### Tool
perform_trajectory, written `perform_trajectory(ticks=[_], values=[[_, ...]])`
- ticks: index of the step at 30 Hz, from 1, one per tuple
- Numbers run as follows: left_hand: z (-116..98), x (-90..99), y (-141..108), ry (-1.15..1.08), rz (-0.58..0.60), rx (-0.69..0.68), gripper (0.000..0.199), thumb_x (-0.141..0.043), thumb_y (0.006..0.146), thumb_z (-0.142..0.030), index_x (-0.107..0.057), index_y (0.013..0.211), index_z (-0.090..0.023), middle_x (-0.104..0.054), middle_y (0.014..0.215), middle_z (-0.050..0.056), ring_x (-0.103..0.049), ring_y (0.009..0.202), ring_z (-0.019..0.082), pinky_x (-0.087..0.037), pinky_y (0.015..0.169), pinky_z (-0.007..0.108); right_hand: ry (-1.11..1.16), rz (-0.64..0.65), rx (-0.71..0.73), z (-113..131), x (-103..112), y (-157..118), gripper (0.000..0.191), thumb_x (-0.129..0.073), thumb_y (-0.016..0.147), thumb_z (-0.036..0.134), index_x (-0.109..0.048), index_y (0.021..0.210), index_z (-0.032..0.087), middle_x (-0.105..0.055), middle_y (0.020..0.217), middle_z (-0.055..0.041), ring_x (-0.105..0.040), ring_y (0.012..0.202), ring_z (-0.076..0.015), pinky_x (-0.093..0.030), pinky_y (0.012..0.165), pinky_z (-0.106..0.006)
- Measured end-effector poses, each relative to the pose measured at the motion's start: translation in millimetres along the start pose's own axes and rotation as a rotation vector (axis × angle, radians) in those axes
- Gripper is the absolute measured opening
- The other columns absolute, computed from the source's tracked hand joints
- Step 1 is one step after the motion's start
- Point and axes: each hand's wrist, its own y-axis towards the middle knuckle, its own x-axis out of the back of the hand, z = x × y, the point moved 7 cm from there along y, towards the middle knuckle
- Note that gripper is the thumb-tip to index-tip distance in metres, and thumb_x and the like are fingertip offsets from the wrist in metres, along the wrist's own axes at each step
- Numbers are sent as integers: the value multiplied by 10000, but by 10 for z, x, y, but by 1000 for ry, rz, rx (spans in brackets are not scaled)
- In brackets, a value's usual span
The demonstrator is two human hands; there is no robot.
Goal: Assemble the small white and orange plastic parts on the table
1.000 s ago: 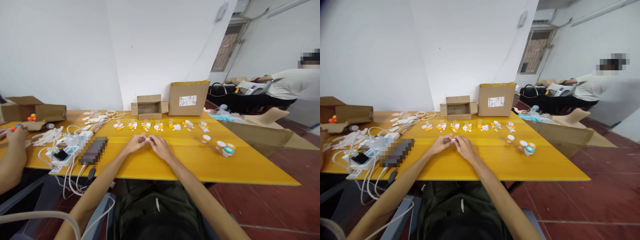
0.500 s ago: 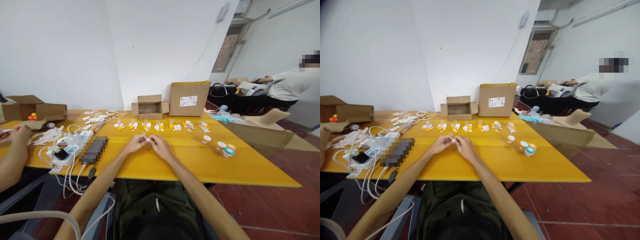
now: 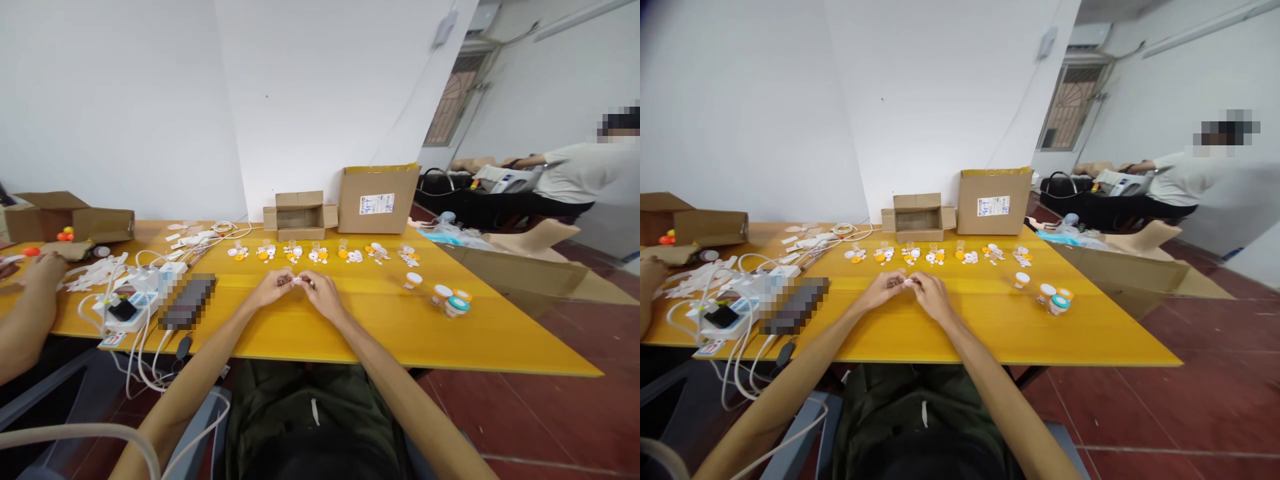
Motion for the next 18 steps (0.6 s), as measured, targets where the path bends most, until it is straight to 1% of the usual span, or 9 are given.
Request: perform_trajectory(ticks=[3, 5, 7, 9, 11, 13, 15, 16, 18], values=[[-3, 5, -1, -2, -11, -3, 379, -664, 847, -527, -650, 795, -152, -581, 753, -7, -505, 666, 118, -421, 645, 241, -124, -52, -12, -14, 40, -21, 183, -547, 928, 292, -676, 807, 246, -731, 752, -25, -636, 654, -187, -404, 613, -261], [-2, 12, -1, 3, -24, -3, 396, -654, 849, -546, -634, 790, -156, -572, 751, -11, -492, 664, 116, -412, 641, 241, -219, -109, -25, -20, 99, -31, 250, -539, 939, 337, -651, 738, 240, -686, 657, -26, -588, 585, -181, -348, 573, -271], [-3, 18, 1, 7, -34, -10, 411, -651, 845, -563, -618, 778, -159, -564, 749, -13, -486, 667, 116, -408, 643, 242, -256, -171, -13, 11, 172, -27, 352, -525, 952, 394, -588, 643, 236, -614, 571, -19, -531, 543, -169, -324, 572, -281], [-3, 21, 4, 14, -34, -14, 425, -641, 849, -575, -604, 760, -161, -555, 739, -13, -482, 665, 117, -403, 637, 242, -196, -207, 26, 92, 228, -8, 465, -489, 970, 467, -495, 568, 235, -529, 516, -4, -476, 528, -155, -335, 599, -287], [0, 28, 8, 23, -35, -12, 433, -630, 856, -584, -597, 754, -164, -546, 717, -16, -478, 652, 117, -397, 623, 240, -50, -191, 65, 215, 239, 8, 573, -405, 991, 564, -394, 521, 236, -442, 483, 12, -428, 522, -145, -345, 604, -291], [7, 36, 9, 24, -35, -3, 431, -634, 854, -586, -600, 765, -166, -549, 703, -17, -486, 648, 121, -403, 620, 241, 157, -111, 70, 376, 189, -8, 648, -317, 989, 667, -325, 499, 242, -364, 453, 27, -385, 492, -136, -328, 552, -290], [15, 47, 7, 23, -41, 4, 426, -642, 848, -586, -605, 778, -167, -561, 709, -14, -502, 658, 126, -414, 627, 242, 385, 48, 90, 631, 73, -87, 687, -307, 966, 732, -319, 484, 242, -357, 432, 35, -379, 469, -125, -350, 538, -286], [20, 52, 6, 27, -44, 9, 423, -645, 846, -584, -606, 781, -168, -564, 714, -13, -505, 664, 127, -418, 630, 242, 506, 127, 115, 797, 22, -157, 692, -331, 957, 741, -333, 479, 241, -354, 419, 41, -390, 460, -121, -374, 545, -283], [31, 62, 2, 42, -56, 18, 416, -646, 845, -578, -605, 780, -169, -559, 711, -17, -494, 661, 122, -416, 629, 239, 725, 338, 170, 1176, -90, -360, 691, -329, 945, 761, -423, 513, 230, -430, 442, 35, -461, 473, -120, -439, 588, -277]])
